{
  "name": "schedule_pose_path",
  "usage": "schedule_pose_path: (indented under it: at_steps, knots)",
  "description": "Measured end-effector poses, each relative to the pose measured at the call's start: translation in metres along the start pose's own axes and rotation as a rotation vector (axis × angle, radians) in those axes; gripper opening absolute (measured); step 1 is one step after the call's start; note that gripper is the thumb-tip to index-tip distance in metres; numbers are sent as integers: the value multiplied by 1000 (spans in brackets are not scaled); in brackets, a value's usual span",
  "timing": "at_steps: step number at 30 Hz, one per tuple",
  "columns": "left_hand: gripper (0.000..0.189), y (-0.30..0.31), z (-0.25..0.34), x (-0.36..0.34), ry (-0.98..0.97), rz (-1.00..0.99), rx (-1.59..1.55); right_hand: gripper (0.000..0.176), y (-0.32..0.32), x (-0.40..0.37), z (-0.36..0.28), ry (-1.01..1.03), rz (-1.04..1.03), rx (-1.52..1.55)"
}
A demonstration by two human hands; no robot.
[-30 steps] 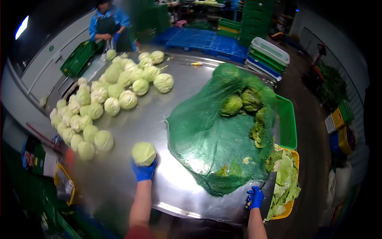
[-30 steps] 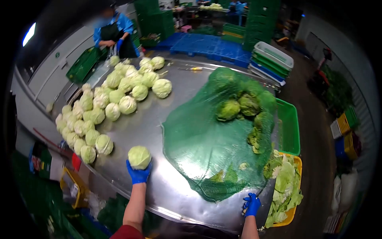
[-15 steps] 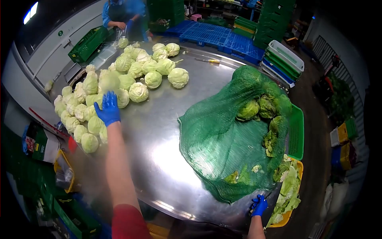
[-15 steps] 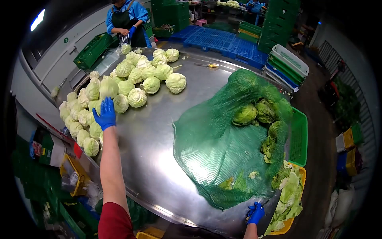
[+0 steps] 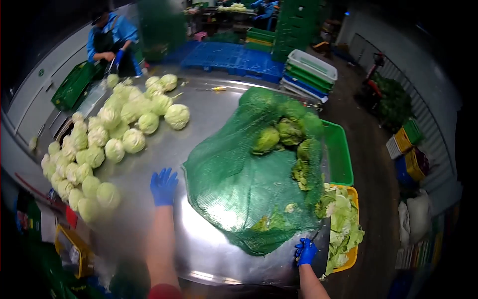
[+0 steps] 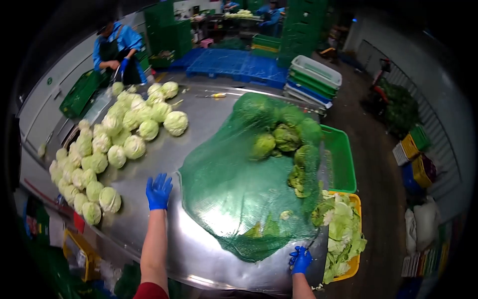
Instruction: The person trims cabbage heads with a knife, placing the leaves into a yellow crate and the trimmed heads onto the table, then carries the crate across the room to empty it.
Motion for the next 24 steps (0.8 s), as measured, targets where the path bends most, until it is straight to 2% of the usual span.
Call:
schedule_pose_path:
  at_steps: [4,6,8,9,12,15,19,22,24]
  knots:
    - [53,-10,-42,-40,-100,15,94,25,-6,-10,-6,57,18,-15]
    - [43,-21,-63,-79,-266,147,372,27,-6,-12,-4,71,19,-16]
    - [37,-18,-87,-109,-283,237,436,26,-5,-8,1,94,17,-23]
    - [29,-13,-94,-121,-244,240,385,25,-8,-14,-5,86,22,-2]
    - [28,-7,-97,-146,-248,243,525,23,-5,-9,0,105,-9,25]
    - [28,-22,-78,-159,-349,233,545,16,-6,-7,4,115,-17,63]
    - [35,-58,-71,-164,-463,107,572,12,-4,-4,8,92,-68,70]
    - [34,-101,-95,-169,-415,-5,569,12,-3,-4,9,59,-125,89]
    - [36,-132,-121,-170,-385,-175,647,12,1,-8,4,65,-205,33]
Point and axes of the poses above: each hand's wrist, its own x-axis towards the middle knuckle, its own y-axis out of the back of the hand, z = x × y, the point moved 2 cm from there along x, towards the middle knuckle
